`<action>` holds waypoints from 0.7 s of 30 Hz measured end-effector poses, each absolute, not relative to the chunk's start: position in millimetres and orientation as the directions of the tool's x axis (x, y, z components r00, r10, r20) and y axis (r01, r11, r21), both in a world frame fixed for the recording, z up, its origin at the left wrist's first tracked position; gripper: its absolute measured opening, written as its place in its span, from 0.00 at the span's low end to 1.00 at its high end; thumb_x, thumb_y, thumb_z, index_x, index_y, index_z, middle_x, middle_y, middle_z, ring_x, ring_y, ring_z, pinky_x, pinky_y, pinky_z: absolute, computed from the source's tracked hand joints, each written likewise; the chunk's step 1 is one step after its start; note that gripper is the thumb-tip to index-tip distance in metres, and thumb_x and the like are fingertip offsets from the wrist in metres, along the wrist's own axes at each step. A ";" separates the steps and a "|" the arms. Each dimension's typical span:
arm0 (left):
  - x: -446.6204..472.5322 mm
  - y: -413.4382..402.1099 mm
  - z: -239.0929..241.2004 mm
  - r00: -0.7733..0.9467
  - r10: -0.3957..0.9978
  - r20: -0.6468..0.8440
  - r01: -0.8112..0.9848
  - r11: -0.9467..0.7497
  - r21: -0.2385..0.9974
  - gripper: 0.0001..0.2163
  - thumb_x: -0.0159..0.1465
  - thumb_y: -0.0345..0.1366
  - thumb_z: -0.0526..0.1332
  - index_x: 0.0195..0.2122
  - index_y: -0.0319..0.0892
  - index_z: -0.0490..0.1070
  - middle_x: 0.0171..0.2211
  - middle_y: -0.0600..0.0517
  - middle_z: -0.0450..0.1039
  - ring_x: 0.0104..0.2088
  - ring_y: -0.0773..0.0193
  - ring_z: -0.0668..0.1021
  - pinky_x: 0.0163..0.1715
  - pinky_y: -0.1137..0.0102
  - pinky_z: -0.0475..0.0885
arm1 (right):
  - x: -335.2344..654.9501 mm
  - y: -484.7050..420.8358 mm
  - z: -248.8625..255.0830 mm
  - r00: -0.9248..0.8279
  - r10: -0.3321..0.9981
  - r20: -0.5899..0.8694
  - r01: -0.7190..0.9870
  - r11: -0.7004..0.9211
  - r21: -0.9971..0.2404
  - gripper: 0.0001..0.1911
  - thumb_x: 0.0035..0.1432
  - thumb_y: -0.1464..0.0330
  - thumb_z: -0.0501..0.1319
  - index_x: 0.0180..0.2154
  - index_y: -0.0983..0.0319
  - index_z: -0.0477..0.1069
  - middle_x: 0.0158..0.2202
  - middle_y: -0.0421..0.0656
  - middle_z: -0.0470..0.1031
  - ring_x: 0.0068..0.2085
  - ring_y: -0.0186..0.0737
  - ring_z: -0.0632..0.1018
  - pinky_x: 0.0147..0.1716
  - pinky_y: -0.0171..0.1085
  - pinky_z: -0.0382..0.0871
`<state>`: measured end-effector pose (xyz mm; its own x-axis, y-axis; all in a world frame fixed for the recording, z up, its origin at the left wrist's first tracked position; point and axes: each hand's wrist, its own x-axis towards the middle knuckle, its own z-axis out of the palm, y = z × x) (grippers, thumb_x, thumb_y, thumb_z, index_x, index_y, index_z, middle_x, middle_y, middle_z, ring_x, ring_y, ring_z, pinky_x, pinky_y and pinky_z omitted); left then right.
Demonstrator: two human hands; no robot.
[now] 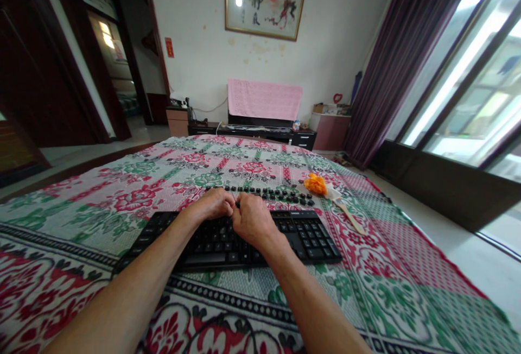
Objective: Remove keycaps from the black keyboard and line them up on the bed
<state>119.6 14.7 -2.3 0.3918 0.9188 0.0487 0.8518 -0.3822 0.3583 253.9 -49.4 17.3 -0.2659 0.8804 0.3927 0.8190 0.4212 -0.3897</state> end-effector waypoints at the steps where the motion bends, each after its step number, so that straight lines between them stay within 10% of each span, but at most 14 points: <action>1: 119.7 14.4 -2.3 0.388 0.921 0.046 0.854 -0.378 0.359 0.11 0.46 0.33 0.57 0.28 0.47 0.78 0.26 0.54 0.77 0.28 0.66 0.74 0.26 0.75 0.64 | 254.7 -46.9 17.3 -0.236 0.894 0.381 0.833 0.388 -0.395 0.07 0.51 0.71 0.52 0.27 0.65 0.68 0.21 0.43 0.70 0.22 0.32 0.67 0.22 0.30 0.53; 21: 119.5 7.4 -2.5 0.365 0.929 0.063 0.848 -0.360 0.390 0.12 0.46 0.32 0.58 0.30 0.47 0.77 0.27 0.55 0.77 0.29 0.65 0.75 0.26 0.75 0.64 | 268.9 -37.0 17.9 -0.278 0.893 0.354 0.789 0.422 -0.446 0.10 0.54 0.70 0.49 0.26 0.64 0.67 0.17 0.39 0.64 0.21 0.31 0.64 0.21 0.31 0.50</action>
